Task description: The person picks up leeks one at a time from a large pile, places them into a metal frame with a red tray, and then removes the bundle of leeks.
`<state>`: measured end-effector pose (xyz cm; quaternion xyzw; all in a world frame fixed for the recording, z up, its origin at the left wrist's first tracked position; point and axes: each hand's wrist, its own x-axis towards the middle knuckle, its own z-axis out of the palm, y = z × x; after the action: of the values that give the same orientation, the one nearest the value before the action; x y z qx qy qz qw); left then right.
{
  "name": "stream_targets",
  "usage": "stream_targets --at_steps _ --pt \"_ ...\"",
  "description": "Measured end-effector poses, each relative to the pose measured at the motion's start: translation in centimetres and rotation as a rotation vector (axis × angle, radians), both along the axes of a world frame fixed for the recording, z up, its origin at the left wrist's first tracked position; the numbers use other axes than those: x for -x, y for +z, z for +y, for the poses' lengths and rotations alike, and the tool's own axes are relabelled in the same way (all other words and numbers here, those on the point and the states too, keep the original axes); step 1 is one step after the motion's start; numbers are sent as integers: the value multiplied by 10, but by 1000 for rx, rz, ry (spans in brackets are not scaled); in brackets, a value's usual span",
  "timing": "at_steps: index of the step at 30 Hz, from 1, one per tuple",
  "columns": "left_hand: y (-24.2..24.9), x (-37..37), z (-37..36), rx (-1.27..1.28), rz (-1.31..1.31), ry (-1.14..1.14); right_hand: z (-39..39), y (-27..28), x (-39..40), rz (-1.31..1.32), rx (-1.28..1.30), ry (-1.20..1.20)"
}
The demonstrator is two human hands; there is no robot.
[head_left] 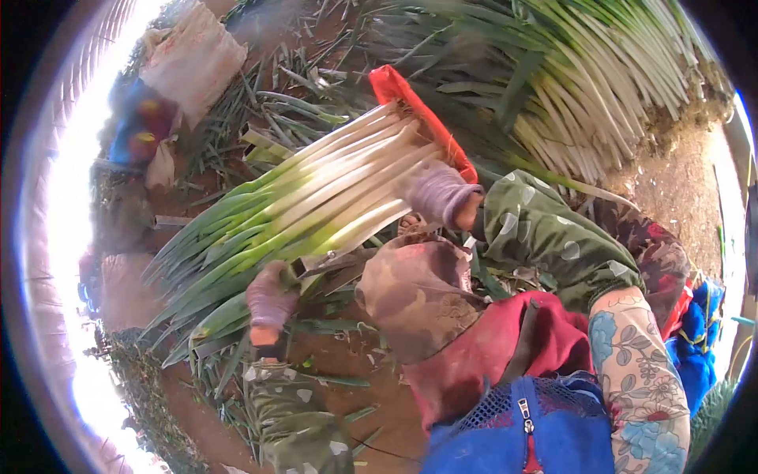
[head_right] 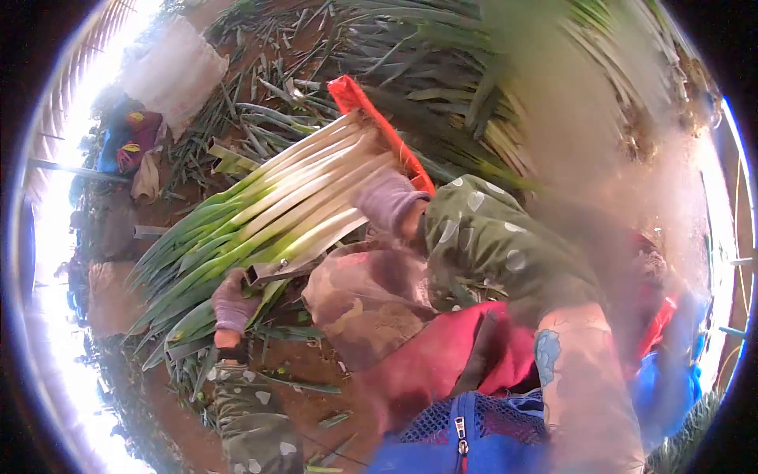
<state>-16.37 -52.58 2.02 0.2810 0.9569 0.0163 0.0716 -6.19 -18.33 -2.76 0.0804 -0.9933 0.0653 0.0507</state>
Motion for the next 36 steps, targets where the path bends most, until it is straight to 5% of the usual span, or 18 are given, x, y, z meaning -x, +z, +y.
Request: stream_targets --at_steps 1,4,6,9,11,19,21,26,32,36 --pt "-2 -1 8 56 -18 35 0 -8 3 -287 -32 -60" --pt "-28 11 6 -46 -121 -18 0 9 -1 -391 -273 -111" --pt "-27 14 10 -119 -151 -84 -2 5 0 -370 -255 -123" --pt "-23 14 12 105 -121 -51 0 0 4 -317 -256 -149" --pt "-32 19 8 -74 -156 -98 3 -5 8 -319 -208 -155" --pt "-44 24 3 -60 -86 -64 5 -6 14 -512 -24 -209" --pt "-44 24 3 -101 -128 -46 0 -6 6 -225 184 -230" --pt "-50 44 -4 -442 -379 -40 -11 5 10 -478 -46 -199" --pt "-44 33 0 -342 -144 -134 -9 -25 9 -262 -57 -161" --pt "-63 27 -9 -13 -6 -45 -10 -2 21 -522 -38 -216"
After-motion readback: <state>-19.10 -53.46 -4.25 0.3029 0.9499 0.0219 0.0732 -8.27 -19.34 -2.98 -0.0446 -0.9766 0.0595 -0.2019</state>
